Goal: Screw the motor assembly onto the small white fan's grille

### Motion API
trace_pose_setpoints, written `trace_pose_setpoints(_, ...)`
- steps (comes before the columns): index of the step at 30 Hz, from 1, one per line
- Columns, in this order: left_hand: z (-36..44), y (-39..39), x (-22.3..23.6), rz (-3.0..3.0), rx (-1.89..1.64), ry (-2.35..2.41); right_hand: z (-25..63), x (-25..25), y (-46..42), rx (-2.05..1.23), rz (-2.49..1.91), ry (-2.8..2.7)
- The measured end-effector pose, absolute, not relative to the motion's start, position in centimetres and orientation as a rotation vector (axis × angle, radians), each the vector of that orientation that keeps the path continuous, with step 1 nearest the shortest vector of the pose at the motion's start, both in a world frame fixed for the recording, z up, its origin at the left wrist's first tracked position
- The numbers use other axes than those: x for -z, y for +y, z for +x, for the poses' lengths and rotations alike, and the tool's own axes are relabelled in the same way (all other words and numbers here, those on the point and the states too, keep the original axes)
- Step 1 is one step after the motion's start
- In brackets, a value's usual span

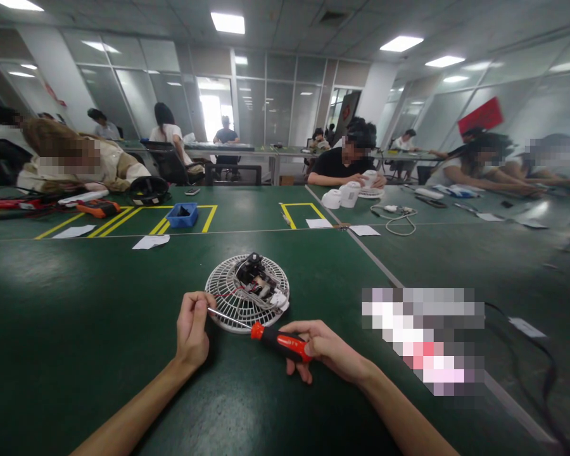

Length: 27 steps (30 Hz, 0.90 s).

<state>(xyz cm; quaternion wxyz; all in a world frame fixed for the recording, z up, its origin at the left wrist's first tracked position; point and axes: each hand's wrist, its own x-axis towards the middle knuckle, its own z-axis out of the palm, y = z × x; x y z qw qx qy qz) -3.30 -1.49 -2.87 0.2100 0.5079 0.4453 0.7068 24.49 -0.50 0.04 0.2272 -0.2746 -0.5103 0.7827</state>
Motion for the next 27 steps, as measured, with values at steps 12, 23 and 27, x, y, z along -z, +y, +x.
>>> trace_pose_setpoints(12,-3.7,-1.2,2.9,1.308,-1.954,1.350,24.6,-0.2,-0.6,-2.163,-0.724,-1.401)
trace_pose_setpoints(23,-3.4,-1.0,-2.3,0.918,-1.750,1.155,24.6,-0.7,-0.4,-1.927,-0.853,-1.458)
trace_pose_setpoints(27,-2.0,-0.9,-3.6,0.771,-1.657,0.970,24.8,-1.1,-0.5,-1.840,-0.870,-1.518)
